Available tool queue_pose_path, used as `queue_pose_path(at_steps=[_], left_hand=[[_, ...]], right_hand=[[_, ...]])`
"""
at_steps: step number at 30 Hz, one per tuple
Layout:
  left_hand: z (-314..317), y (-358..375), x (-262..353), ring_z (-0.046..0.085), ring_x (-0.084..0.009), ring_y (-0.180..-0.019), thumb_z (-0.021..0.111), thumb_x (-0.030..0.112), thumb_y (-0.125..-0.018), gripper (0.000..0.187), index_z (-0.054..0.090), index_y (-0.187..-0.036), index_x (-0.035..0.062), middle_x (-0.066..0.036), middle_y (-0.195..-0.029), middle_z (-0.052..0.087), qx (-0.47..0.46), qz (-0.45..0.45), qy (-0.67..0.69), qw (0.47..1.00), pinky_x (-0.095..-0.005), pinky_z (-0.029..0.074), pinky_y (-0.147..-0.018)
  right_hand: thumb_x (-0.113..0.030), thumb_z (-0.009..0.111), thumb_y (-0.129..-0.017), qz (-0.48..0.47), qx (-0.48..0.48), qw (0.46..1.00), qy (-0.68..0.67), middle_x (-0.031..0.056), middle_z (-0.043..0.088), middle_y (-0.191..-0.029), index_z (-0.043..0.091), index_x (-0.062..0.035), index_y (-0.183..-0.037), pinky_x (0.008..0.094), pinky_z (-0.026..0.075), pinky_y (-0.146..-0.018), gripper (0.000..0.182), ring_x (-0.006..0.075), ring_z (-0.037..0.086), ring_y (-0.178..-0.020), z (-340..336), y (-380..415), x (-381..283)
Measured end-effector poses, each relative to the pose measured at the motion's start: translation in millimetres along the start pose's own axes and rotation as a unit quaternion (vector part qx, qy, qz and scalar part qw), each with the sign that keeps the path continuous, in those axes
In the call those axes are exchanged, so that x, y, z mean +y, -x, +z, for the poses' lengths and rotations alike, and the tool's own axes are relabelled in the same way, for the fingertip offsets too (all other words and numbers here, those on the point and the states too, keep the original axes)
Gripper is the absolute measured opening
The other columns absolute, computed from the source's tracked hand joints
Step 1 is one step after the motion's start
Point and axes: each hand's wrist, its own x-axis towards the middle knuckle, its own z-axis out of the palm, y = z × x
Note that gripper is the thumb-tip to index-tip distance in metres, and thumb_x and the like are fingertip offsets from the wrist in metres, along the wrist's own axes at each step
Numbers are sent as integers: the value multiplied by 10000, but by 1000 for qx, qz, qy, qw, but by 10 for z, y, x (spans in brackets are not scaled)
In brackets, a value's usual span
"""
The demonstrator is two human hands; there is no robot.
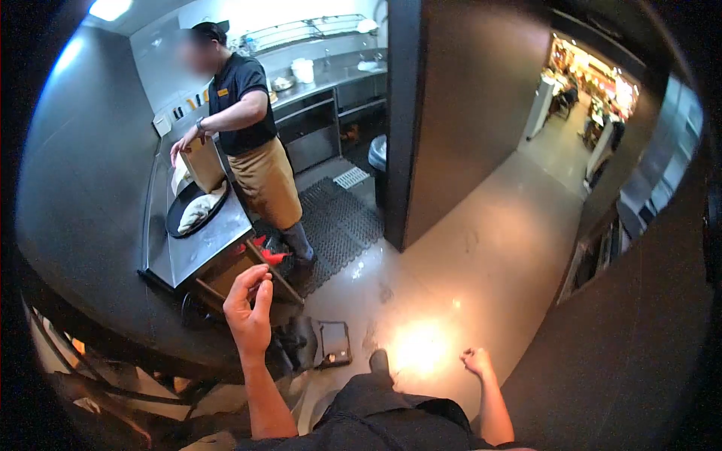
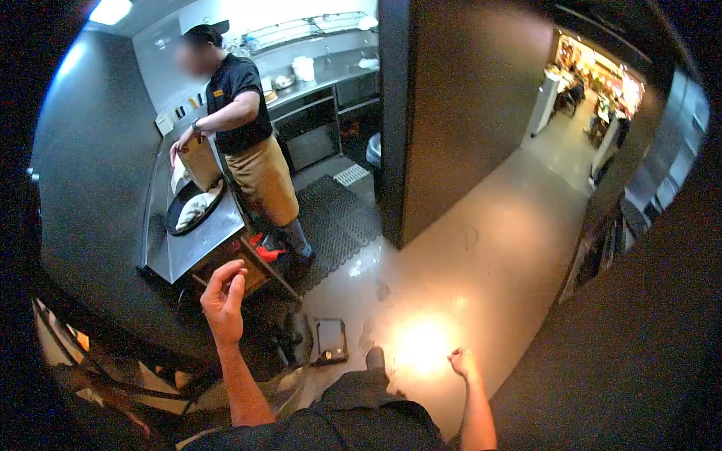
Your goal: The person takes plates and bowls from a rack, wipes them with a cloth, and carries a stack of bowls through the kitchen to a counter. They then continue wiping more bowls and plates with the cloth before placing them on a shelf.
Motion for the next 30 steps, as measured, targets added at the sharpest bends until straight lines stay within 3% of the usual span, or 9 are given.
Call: queue_pose_path(at_steps=[1, 3, 7, 10, 12, 15, 19, 24, 30], left_hand=[[78, -178, -109, 607, -96, -923, 594, 12, -909, 185, 651, -1082, -22, -49, -1054, 652, 12, -8, -8, 1000, -231, 479, -811], [305, -527, -269, 602, -85, -914, 578, 22, -925, 171, 654, -1072, -19, -39, -1028, 655, 26, -36, 48, 998, -229, 476, -810], [910, -1207, -307, 602, -93, -917, 570, 118, -963, 208, 664, -1093, -16, -46, -1012, 666, -65, -77, 149, 984, -220, 468, -817], [1347, -1626, -322, 555, -332, -1169, 494, 463, -972, 605, 554, -1218, -87, -266, -1264, 552, -261, -12, 336, 905, -448, 471, -943], [1628, -1906, -133, 516, -415, -1202, 454, 573, -949, 723, 520, -1294, -59, -327, -1312, 494, -345, 18, 424, 837, -507, 436, -976], [1941, -2468, 87, 457, -365, -1287, 481, 608, -916, 789, 503, -1318, -71, -314, -1377, 445, -471, 44, 531, 703, -471, 362, -1050], [2605, -3140, -124, 476, -369, -1256, 484, 598, -920, 762, 520, -1294, -65, -306, -1339, 470, -494, 60, 617, 610, -478, 375, -1034], [3272, -4018, -494, 501, -374, -1217, 489, 586, -925, 729, 542, -1263, -57, -296, -1292, 502, -464, 64, 655, 593, -488, 391, -1015], [3601, -5020, -1081, 531, -379, -1170, 494, 572, -930, 691, 567, -1226, -48, -284, -1235, 540, -401, 79, 667, 623, -499, 411, -991]], right_hand=[[-124, 651, -852, -3, -13, 1000, 28, 72, 651, -688, 672, 11, -908, 281, 495, -509, 147, 147, 619, -552, -41, -153, -151], [-132, 647, -861, 63, -56, 991, -109, 80, 650, -679, 668, 1, -870, 283, 477, -482, 135, 160, 626, -554, -113, -300, -415], [-115, 631, -876, 175, -75, 961, -202, 114, 664, -698, 652, -10, -864, 304, 450, -442, 107, 217, 645, -556, -35, -687, -474], [-140, 619, -882, 326, -109, 918, -200, 110, 675, -748, 660, -26, -915, 303, 473, -506, 125, 236, 670, -660, 181, -922, -171], [-162, 619, -874, 325, -145, 928, -107, 116, 678, -755, 665, -28, -899, 317, 478, -530, 144, 248, 670, -672, 267, -1175, -139], [-195, 619, -862, 269, -182, 946, 12, 125, 682, -767, 672, -31, -876, 339, 484, -568, 174, 267, 669, -691, 387, -1666, -262], [-239, 619, -846, 189, -187, 958, 110, 138, 687, -783, 682, -34, -846, 369, 493, -617, 214, 291, 668, -715, 426, -2574, -499], [-294, 619, -827, 52, -154, 967, 198, 154, 693, -802, 695, -39, -807, 405, 505, -679, 267, 321, 667, -746, 197, -4100, -1119], [-360, 619, -803, -163, -128, 956, 208, 172, 700, -826, 710, -44, -761, 449, 518, -753, 331, 358, 666, -783, 375, -5995, -2681]])
